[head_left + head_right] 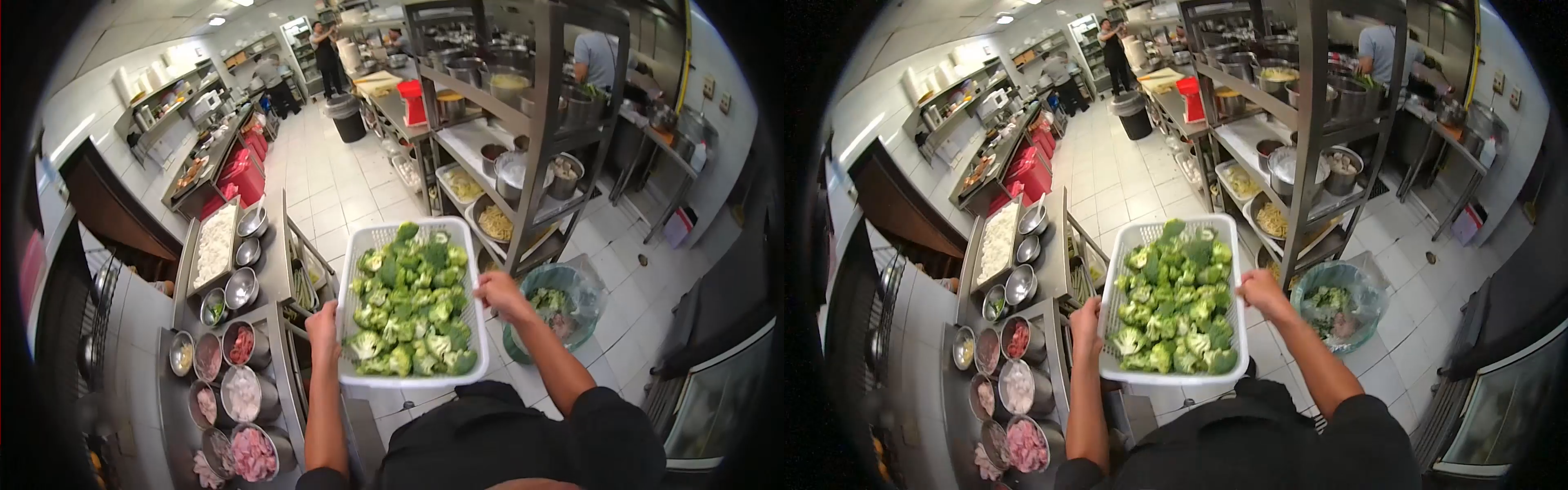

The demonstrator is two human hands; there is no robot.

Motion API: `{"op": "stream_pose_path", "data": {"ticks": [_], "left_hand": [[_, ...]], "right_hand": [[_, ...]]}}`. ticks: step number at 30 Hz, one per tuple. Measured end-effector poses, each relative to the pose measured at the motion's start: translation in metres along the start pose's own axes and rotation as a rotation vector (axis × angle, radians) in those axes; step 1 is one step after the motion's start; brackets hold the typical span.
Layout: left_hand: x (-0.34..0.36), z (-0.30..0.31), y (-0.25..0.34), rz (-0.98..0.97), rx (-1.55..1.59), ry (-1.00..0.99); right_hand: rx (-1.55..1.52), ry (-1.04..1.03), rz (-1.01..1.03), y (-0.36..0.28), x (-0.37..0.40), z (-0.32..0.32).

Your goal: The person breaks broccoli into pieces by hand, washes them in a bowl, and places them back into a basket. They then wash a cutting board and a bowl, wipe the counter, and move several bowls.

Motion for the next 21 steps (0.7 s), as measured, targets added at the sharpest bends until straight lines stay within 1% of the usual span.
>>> {"op": "stream_pose_path", "data": {"ticks": [2,3,5,6,9,11,14,15,16,17,18,19,21], "left_hand": [[-0.020,-0.001,-0.023,0.006,0.057,-0.030],[-0.043,-0.023,-0.031,0.010,0.040,-0.072],[-0.061,-0.021,-0.063,0.007,0.056,-0.090],[-0.074,-0.023,-0.068,-0.012,0.061,-0.105],[-0.101,-0.025,-0.102,-0.033,0.129,-0.121],[-0.115,-0.038,-0.100,-0.076,0.165,-0.158],[-0.141,-0.056,-0.107,-0.102,0.127,-0.169],[-0.148,-0.063,-0.112,-0.108,0.147,-0.178],[-0.159,-0.068,-0.116,-0.125,0.116,-0.208],[-0.150,-0.053,-0.113,-0.137,0.092,-0.220],[-0.155,-0.053,-0.120,-0.140,0.060,-0.243],[-0.156,-0.057,-0.116,-0.201,0.045,-0.248],[-0.160,-0.077,-0.108,-0.193,0.085,-0.315]], "right_hand": [[0.071,0.058,0.040,0.004,-0.009,-0.010],[0.088,0.077,0.102,0.010,-0.040,-0.005],[0.096,0.090,0.104,0.024,-0.051,-0.012],[0.088,0.101,0.119,0.024,-0.059,-0.015],[0.070,0.100,0.130,0.054,-0.088,-0.023],[0.040,0.139,0.149,0.048,-0.094,-0.024],[0.064,0.160,0.176,0.061,-0.116,-0.020],[0.079,0.207,0.182,0.066,-0.117,-0.017],[0.093,0.253,0.189,0.064,-0.113,-0.019],[0.119,0.284,0.196,0.059,-0.089,-0.027],[0.120,0.316,0.199,0.064,-0.087,-0.027],[0.114,0.351,0.199,0.069,-0.085,-0.027],[0.077,0.422,0.191,0.064,-0.070,-0.027]]}}
Point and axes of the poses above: each hand's wrist, its own x-axis away from the middle knuckle, its own z-axis out of the back of the hand, y = z × x, the point moved 8 cm from there along -x, towards the middle knuckle, and after that the axes turned 7 degrees about x, right-handed, at the moved point
